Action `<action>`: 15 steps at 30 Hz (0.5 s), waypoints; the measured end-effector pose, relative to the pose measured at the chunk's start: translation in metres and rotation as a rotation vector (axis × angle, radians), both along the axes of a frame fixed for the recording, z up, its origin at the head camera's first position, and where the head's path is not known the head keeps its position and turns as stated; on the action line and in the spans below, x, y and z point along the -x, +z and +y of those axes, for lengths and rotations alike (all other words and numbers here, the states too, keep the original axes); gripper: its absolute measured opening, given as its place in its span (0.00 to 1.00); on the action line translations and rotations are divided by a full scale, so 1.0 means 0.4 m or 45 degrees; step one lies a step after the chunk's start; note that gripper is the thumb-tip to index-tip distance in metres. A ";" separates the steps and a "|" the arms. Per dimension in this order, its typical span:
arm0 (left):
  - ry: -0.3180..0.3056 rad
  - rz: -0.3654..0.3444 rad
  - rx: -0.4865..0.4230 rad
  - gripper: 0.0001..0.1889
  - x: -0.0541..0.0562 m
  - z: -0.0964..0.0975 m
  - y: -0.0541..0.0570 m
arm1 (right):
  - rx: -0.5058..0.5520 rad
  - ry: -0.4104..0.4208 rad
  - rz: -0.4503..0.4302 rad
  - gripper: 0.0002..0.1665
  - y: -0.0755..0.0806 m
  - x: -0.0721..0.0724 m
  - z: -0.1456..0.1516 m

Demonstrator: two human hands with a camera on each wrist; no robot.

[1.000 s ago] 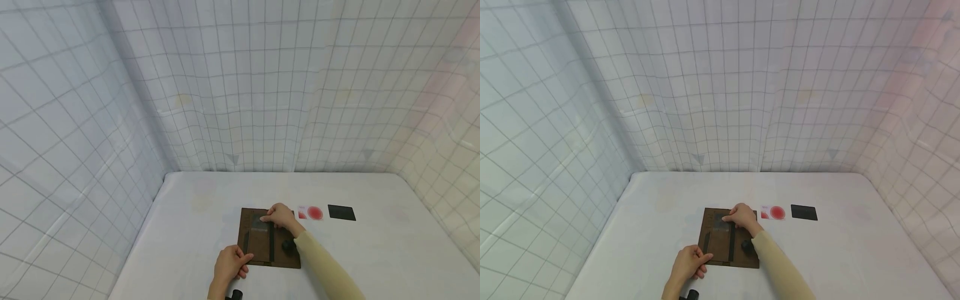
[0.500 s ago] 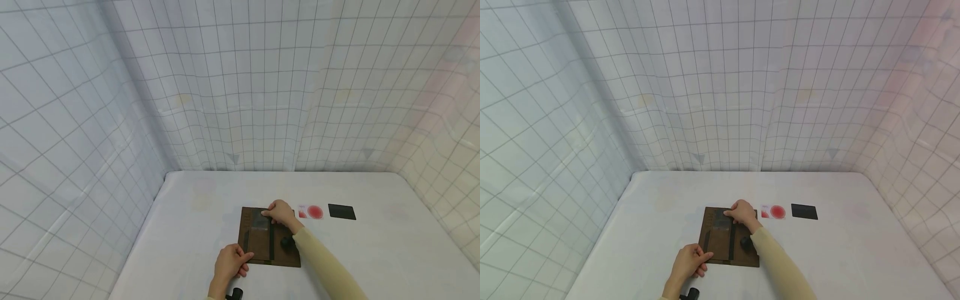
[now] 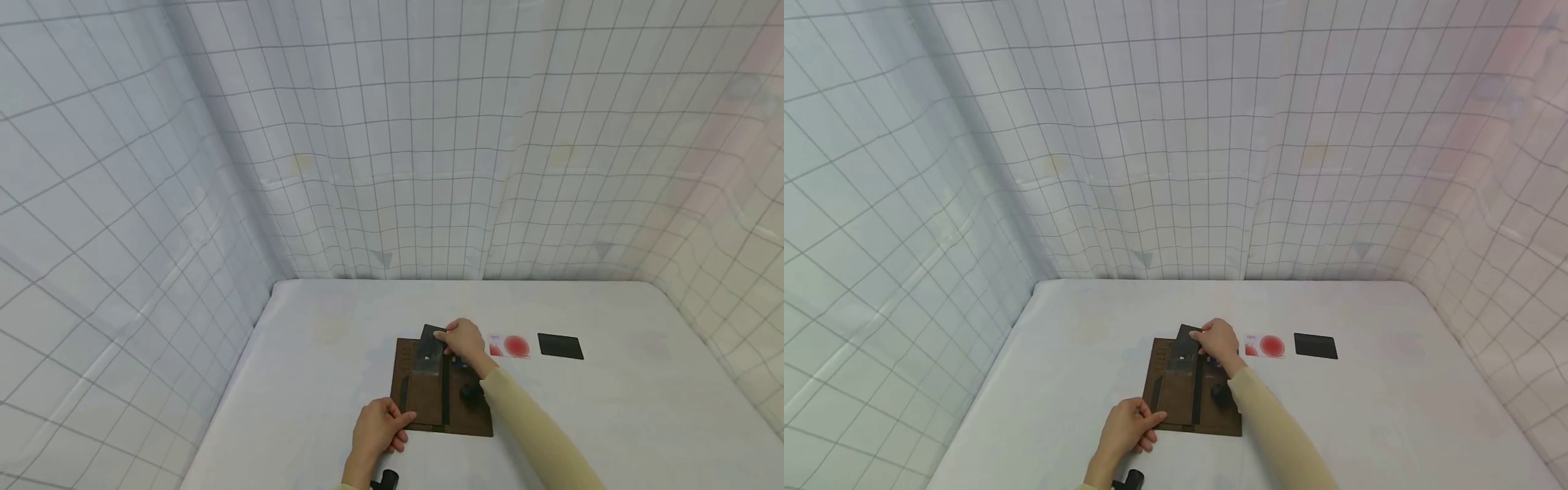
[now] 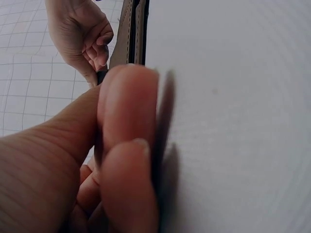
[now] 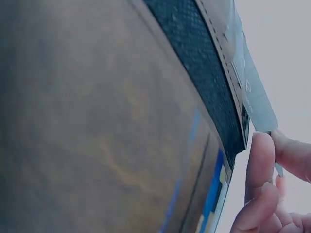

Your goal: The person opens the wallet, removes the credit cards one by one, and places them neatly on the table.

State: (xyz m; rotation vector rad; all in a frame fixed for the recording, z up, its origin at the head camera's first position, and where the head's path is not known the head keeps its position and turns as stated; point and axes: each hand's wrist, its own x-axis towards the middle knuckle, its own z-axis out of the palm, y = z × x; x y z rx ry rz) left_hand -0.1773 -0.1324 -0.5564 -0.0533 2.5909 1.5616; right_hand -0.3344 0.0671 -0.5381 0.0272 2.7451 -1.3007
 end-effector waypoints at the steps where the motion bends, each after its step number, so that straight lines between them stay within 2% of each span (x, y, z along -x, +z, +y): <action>1: -0.001 -0.002 -0.002 0.18 0.000 0.000 0.001 | -0.009 -0.005 0.011 0.23 0.000 0.002 0.002; 4: 0.000 -0.007 0.001 0.18 0.001 0.000 0.000 | 0.005 0.009 0.019 0.23 0.002 0.004 0.008; 12: 0.018 -0.026 0.003 0.18 0.004 0.006 0.006 | 0.145 0.100 0.106 0.17 0.012 0.003 0.027; 15: 0.013 -0.017 0.004 0.18 0.002 0.007 0.007 | 0.191 0.128 0.100 0.16 0.008 0.004 0.035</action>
